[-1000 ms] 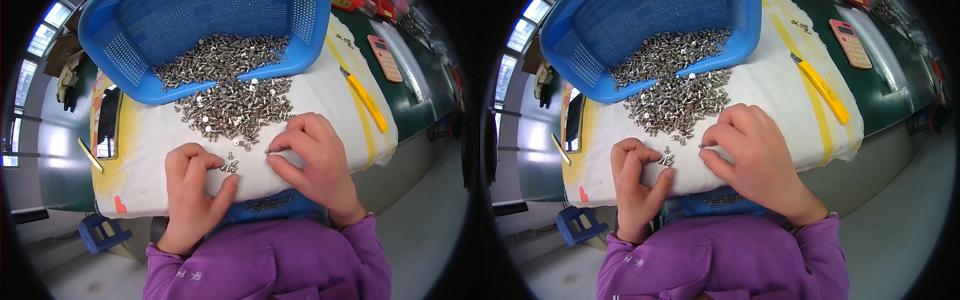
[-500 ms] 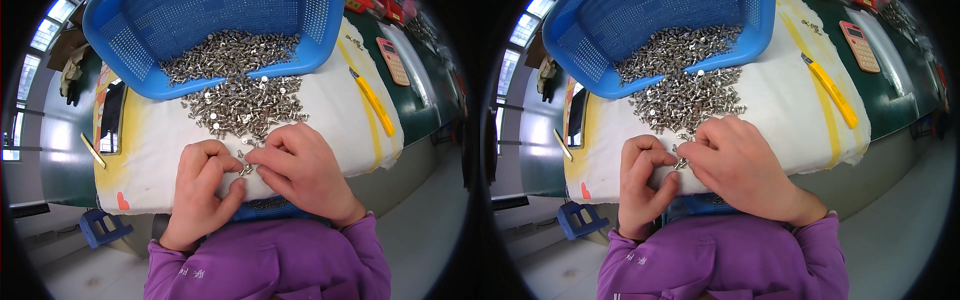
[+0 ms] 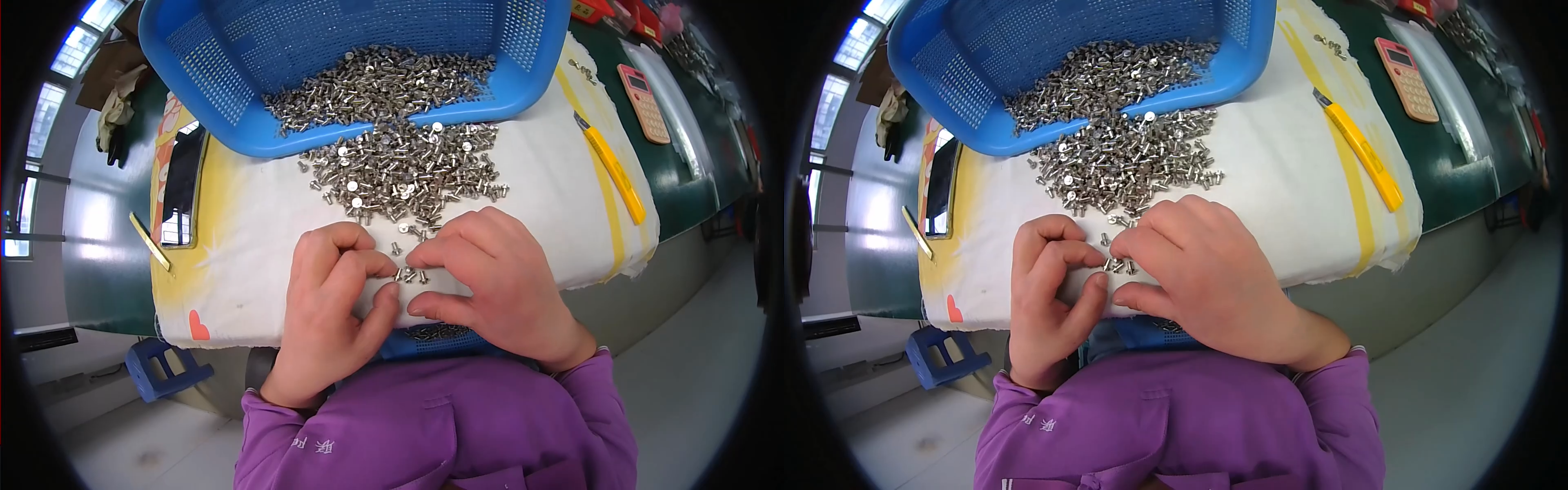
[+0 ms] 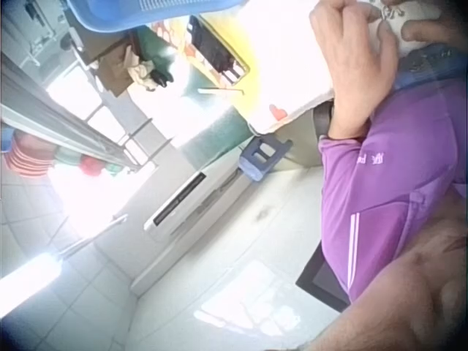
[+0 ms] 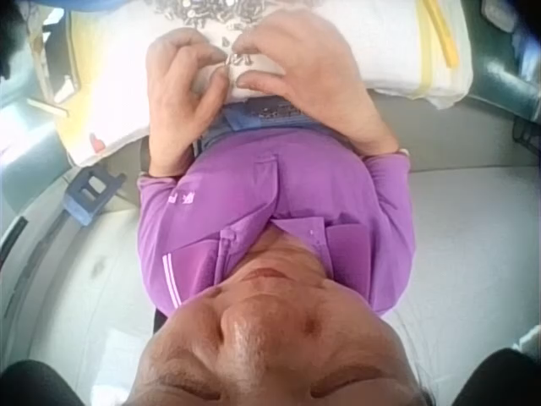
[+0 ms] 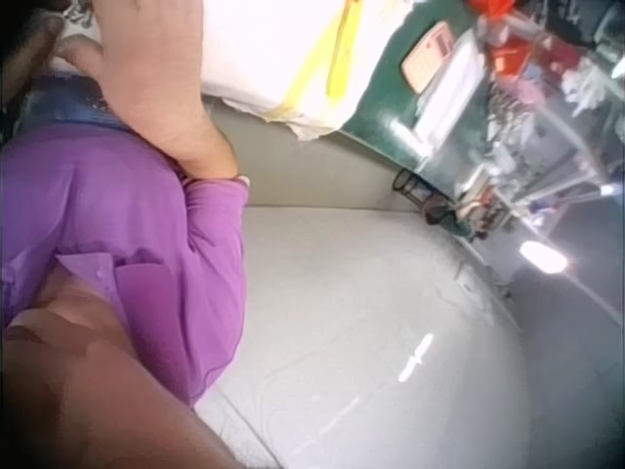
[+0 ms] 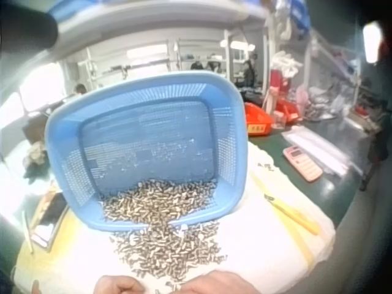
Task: Inspecting and sorting small metal components on a workbench in a manufacturing environment.
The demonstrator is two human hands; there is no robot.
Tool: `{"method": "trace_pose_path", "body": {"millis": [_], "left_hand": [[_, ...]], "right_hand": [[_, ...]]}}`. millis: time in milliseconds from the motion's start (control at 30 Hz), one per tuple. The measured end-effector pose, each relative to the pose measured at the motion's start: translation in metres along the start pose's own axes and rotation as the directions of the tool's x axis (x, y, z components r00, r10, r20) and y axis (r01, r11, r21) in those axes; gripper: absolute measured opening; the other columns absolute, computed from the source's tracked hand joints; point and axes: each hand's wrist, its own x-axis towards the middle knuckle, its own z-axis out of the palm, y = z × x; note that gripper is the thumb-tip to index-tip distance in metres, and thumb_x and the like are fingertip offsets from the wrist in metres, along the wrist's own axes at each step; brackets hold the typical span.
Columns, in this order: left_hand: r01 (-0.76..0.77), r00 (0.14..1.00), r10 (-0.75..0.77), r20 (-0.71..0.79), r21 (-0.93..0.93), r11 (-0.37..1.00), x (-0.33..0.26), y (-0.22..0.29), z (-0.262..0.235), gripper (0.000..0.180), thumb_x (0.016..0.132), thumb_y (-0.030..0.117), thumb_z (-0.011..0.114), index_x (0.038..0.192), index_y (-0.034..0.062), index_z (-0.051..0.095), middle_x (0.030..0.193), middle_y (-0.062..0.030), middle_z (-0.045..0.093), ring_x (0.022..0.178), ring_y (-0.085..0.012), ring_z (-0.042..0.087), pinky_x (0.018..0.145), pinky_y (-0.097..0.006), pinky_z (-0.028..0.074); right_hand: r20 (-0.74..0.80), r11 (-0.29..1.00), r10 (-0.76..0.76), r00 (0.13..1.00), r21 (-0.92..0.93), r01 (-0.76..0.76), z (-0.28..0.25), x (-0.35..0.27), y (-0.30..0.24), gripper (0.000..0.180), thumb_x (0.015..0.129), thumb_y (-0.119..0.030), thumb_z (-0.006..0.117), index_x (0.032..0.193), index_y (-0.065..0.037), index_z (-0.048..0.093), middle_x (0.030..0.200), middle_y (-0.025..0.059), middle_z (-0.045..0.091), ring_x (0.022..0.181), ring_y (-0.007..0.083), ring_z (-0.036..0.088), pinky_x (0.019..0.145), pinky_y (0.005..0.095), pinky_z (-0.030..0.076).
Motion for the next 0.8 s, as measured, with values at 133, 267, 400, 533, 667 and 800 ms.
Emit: {"method": "trace_pose_path", "body": {"millis": [133, 267, 400, 533, 667, 800], "left_hand": [[0.023, 1.0, -0.023, 0.014, -0.019, 1.0, 0.0, 0.0, -0.003, 0.026, 0.075, -0.002, 0.074, 0.1, 0.0053, 0.066, 0.112, -0.0136, 0.056, 0.106, -0.0318, 0.055, 0.089, -0.04, 0.046], [0.03, 1.0, -0.03, -0.003, -0.023, 0.999, -0.002, -0.002, -0.004, 0.028, 0.076, -0.004, 0.071, 0.102, 0.0046, 0.065, 0.113, -0.0148, 0.056, 0.107, -0.0322, 0.055, 0.091, -0.04, 0.047], [0.055, 0.998, -0.056, -0.009, -0.027, 0.998, -0.003, 0.0, -0.005, 0.03, 0.076, -0.005, 0.07, 0.103, 0.0041, 0.064, 0.114, -0.0153, 0.055, 0.107, -0.0323, 0.055, 0.091, -0.04, 0.047], [0.079, 0.997, -0.079, -0.011, -0.013, 0.997, -0.004, -0.001, -0.007, 0.029, 0.076, -0.005, 0.071, 0.102, 0.0037, 0.064, 0.115, -0.0152, 0.055, 0.107, -0.0322, 0.055, 0.092, -0.039, 0.047], [0.075, 0.997, -0.075, 0.008, -0.019, 0.997, -0.005, -0.002, -0.01, 0.026, 0.076, -0.004, 0.072, 0.1, 0.0036, 0.065, 0.116, -0.0152, 0.055, 0.109, -0.0321, 0.055, 0.092, -0.039, 0.047], [0.064, 0.997, -0.062, 0.04, -0.044, 0.997, -0.004, -0.003, -0.012, 0.025, 0.075, -0.003, 0.074, 0.098, 0.0041, 0.066, 0.117, -0.015, 0.056, 0.109, -0.032, 0.055, 0.092, -0.038, 0.047]], "right_hand": [[0.044, 1.0, -0.017, 0.999, 0.004, 0.017, 0.001, 0.002, -0.002, 0.032, 0.078, -0.021, 0.081, 0.107, -0.014, 0.068, 0.098, 0.0043, 0.059, 0.09, 0.0259, 0.059, 0.08, 0.0391, 0.047], [0.035, 0.999, -0.014, 0.999, 0.043, 0.012, 0.004, 0.002, -0.003, 0.029, 0.078, -0.018, 0.082, 0.105, -0.013, 0.071, 0.096, 0.0039, 0.062, 0.089, 0.0259, 0.06, 0.08, 0.0392, 0.048], [0.041, 0.998, -0.053, 0.998, 0.043, 0.051, 0.005, 0.002, -0.002, 0.029, 0.082, -0.018, 0.079, 0.108, -0.012, 0.068, 0.097, 0.0045, 0.059, 0.089, 0.0253, 0.059, 0.08, 0.0386, 0.047], [0.082, 0.998, -0.053, 0.995, 0.039, 0.05, 0.003, 0.003, -0.003, 0.029, 0.082, -0.017, 0.078, 0.109, -0.012, 0.069, 0.096, 0.0041, 0.057, 0.087, 0.0245, 0.058, 0.078, 0.0375, 0.047], [0.078, 0.997, -0.061, 0.995, 0.047, 0.057, 0.0, 0.001, -0.002, 0.028, 0.082, -0.016, 0.079, 0.108, -0.013, 0.069, 0.095, 0.0037, 0.056, 0.086, 0.024, 0.057, 0.076, 0.037, 0.046], [0.058, 0.997, -0.06, 0.997, 0.059, 0.057, -0.001, 0.001, -0.002, 0.026, 0.082, -0.015, 0.078, 0.106, -0.013, 0.069, 0.094, 0.0036, 0.056, 0.085, 0.0244, 0.057, 0.075, 0.0375, 0.046]]}}
